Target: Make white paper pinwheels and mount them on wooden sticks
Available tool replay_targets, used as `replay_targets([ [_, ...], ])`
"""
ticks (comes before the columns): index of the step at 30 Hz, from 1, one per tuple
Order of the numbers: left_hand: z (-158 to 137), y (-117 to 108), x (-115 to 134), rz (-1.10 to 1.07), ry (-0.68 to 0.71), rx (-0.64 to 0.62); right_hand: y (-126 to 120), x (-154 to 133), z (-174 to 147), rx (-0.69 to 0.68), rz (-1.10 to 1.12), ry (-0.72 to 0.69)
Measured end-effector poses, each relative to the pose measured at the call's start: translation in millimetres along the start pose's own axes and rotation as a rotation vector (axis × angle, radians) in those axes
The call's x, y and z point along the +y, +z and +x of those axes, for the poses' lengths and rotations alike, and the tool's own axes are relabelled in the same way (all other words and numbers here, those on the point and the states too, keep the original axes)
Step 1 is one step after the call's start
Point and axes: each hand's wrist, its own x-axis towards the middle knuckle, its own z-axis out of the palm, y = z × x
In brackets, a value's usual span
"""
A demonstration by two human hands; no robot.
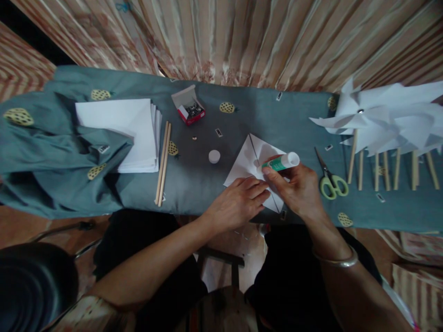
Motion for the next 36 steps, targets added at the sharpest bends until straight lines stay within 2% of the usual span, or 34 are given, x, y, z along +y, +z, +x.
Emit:
replay_targets([
  [22, -0.1, 5.3, -1.8, 0.03, 0.032, 0.058, -7.1, 0.6, -1.6, -0.099, -0.023, -0.072],
  [36, -0.4, 3.5, -1.8, 0.055, 0.048, 0.081, -11.6, 4.9, -3.2, -0.101, -0.08, -0.042],
])
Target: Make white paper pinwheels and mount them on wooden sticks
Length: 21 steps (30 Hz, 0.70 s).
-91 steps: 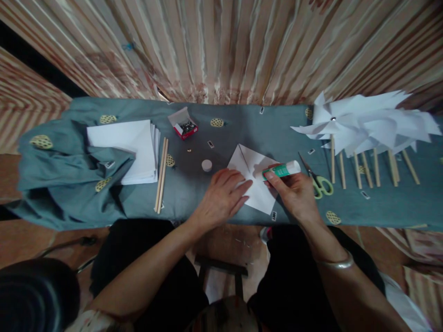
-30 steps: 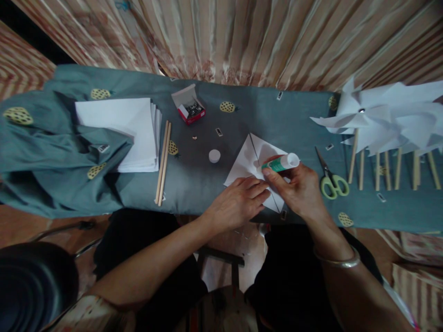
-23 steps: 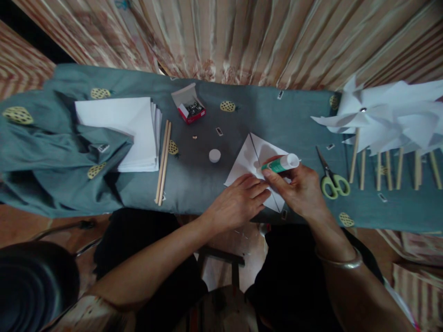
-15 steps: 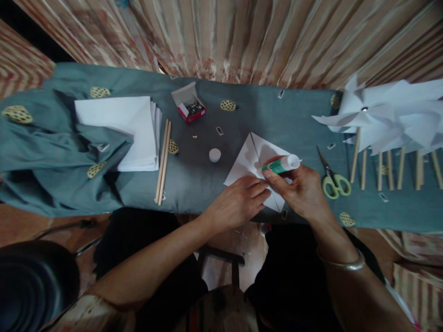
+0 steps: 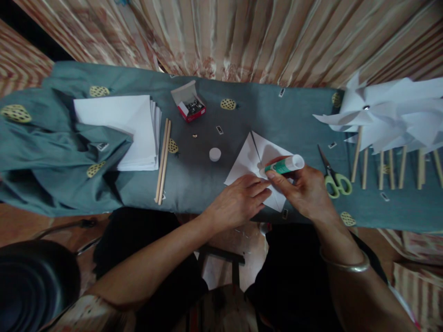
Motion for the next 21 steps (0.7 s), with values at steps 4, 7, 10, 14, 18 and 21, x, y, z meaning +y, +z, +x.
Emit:
replay_targets([
  [4, 0.6, -2.2, 0.6, -0.006, -0.009, -0.025, -0.1, 2.4, -0.3, 0.021, -0.017, -0.025],
  [7, 1.6, -4.9, 1.5, -0.013, -0.01, -0.045, -0.2, 4.6, 0.1, 0.026, -0.031, -0.025],
  [10, 2.4, -6.4, 2.0, -0.031, -0.021, -0.057, -0.5, 4.4, 0.9, 0.03, -0.011, -0.033],
  [14, 2.7, -5.9, 2.0, -0.016, -0.016, -0.06, -0.6, 2.5, 2.1, 0.044, 0.009, -0.019],
  [18, 2.5, -5.2, 2.1, -0.009, -0.014, -0.06, -0.1, 2.8, 3.8, 0.037, 0.025, -0.002],
  [21, 1.9, -4.8, 2.3, -0.008, -0.023, -0.065, 0.8, 3.8, 5.0, 0.043, 0.023, 0.009],
])
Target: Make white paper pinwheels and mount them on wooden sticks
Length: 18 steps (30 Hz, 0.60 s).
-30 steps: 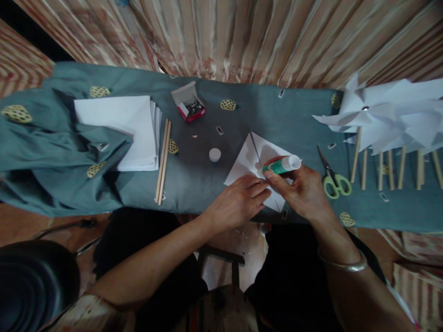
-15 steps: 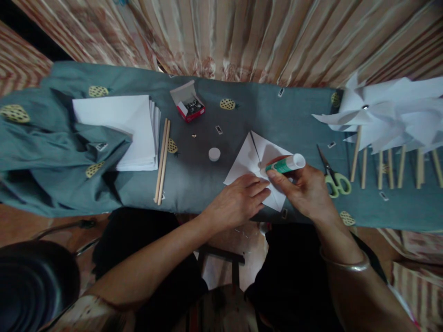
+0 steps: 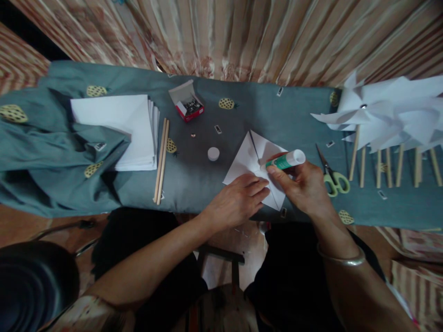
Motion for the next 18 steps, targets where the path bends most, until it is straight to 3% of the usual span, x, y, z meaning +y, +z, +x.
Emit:
replay_targets([
  [18, 0.4, 1.2, 0.6, 0.027, 0.004, -0.003, 1.9, -6.6, 3.2, -0.024, -0.018, -0.045],
])
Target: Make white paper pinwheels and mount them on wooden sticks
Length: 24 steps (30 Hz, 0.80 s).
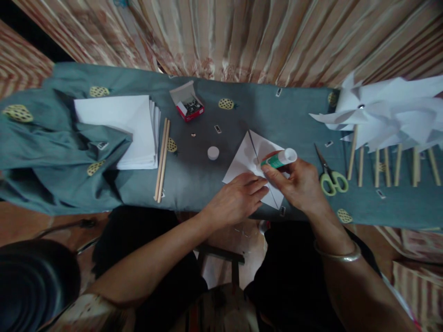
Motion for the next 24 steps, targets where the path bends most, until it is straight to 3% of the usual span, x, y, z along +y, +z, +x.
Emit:
replay_targets([
  [6, 0.0, -0.8, 0.7, 0.003, 0.008, -0.009, -0.8, 5.9, 0.8, -0.064, 0.08, 0.055],
  [9, 0.1, -2.6, 0.8, 0.008, -0.009, -0.031, -1.2, 14.1, 2.0, -0.074, 0.24, 0.127],
  [16, -1.7, -4.0, 2.6, 0.012, -0.014, -0.053, -18.1, 28.1, 2.5, 0.111, 0.744, 0.349],
  [21, -10.7, -7.4, 3.9, -0.003, -0.019, 0.026, -23.8, 27.7, 7.3, 0.047, 0.865, 0.378],
  [24, -18.3, -17.8, -8.8, 0.017, -0.071, 0.117, -21.2, 23.4, 11.4, -0.043, 0.882, 0.359],
])
